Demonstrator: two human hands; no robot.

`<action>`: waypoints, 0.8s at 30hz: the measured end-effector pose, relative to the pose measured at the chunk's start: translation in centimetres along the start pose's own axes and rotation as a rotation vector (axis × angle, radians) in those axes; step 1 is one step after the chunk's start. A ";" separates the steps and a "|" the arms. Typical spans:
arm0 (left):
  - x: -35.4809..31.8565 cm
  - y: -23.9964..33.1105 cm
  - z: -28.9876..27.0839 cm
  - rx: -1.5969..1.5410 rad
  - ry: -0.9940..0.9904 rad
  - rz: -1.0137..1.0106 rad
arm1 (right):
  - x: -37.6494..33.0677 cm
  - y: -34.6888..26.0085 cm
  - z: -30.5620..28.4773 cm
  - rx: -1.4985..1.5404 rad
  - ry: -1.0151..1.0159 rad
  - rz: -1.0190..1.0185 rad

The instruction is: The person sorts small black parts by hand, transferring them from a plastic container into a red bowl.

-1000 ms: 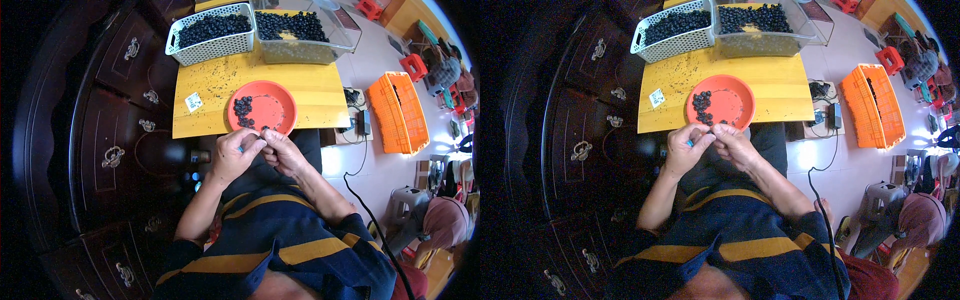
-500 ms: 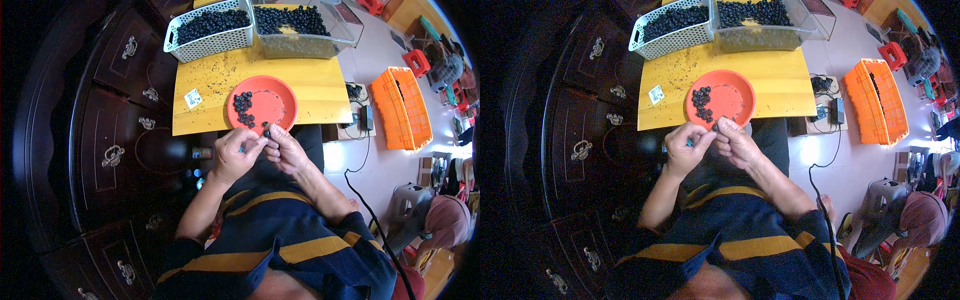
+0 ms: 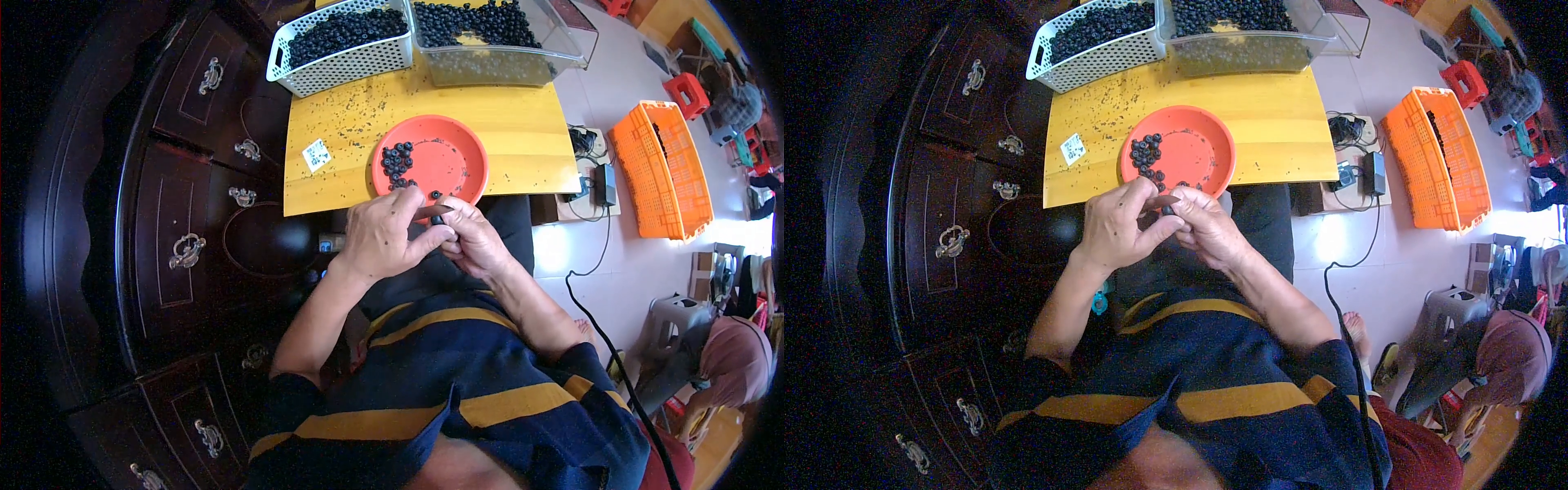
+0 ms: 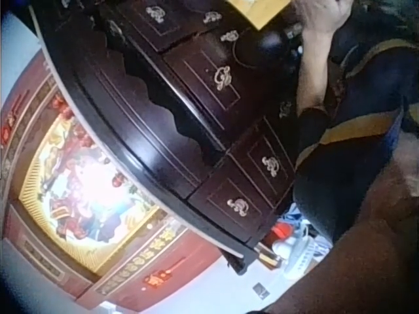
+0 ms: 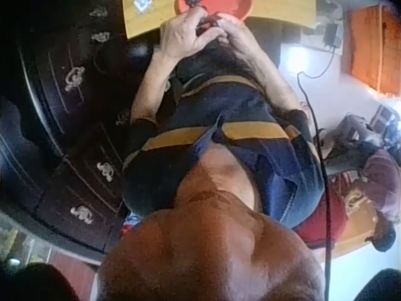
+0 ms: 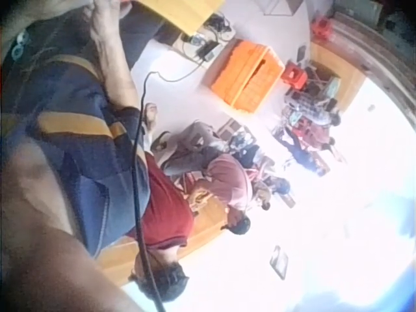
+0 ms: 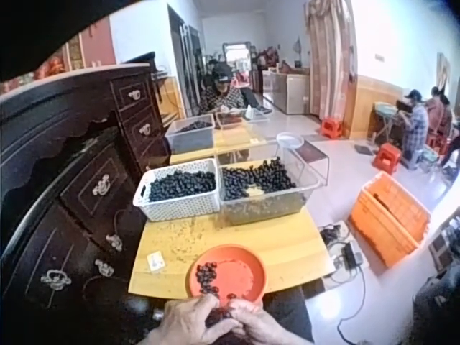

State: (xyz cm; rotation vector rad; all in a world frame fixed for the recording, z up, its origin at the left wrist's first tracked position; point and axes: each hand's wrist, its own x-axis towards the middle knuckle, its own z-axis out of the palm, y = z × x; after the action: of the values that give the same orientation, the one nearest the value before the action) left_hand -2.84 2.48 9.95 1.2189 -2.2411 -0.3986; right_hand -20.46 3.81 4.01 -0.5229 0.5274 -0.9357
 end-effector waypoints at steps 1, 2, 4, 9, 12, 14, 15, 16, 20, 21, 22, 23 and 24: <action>0.1 0.1 0.0 0.019 -0.008 0.015 | -0.1 0.0 0.0 0.002 0.007 0.007; 0.1 0.0 0.0 0.019 -0.010 0.014 | -0.1 0.0 -0.1 0.005 0.013 0.014; 0.2 0.0 0.2 0.067 -0.027 0.038 | -0.1 0.6 -1.2 0.082 -0.006 0.015; -0.1 -1.0 1.0 0.060 -0.027 0.057 | -0.1 0.7 -1.2 0.139 -0.028 0.026; -0.1 -1.2 1.4 0.027 -0.046 0.049 | 0.2 0.6 -1.4 0.117 -0.030 0.022; -0.2 -1.2 1.5 0.021 -0.066 0.039 | 0.1 0.0 -0.9 0.051 0.011 0.048; -0.1 -1.2 1.6 0.046 -0.086 0.035 | 0.2 0.0 -0.9 0.052 0.011 0.047; 0.0 -1.1 1.6 0.072 -0.106 0.032 | 0.2 0.0 -0.9 0.071 0.017 0.042; 0.5 -0.6 1.1 0.025 -0.056 0.046 | -0.1 -0.2 -0.4 0.174 0.075 0.112; 0.7 -0.5 1.0 -0.008 -0.027 0.038 | -0.2 -0.2 -0.3 0.174 0.073 0.112; 0.8 -0.5 0.8 -0.041 0.001 0.031 | -0.3 -0.2 -0.2 0.225 0.060 0.126; 0.9 -0.5 0.7 -0.039 0.000 0.030 | -0.3 -0.1 -0.1 0.276 0.047 0.139; 1.0 -0.5 0.6 -0.040 0.008 0.037 | -0.3 -0.1 -0.2 0.276 0.045 0.139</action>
State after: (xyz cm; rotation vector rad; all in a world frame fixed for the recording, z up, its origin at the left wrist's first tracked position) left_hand -3.33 1.41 9.52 1.1550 -2.2353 -0.4217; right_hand -20.82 3.94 3.98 -0.2142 0.4603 -0.8717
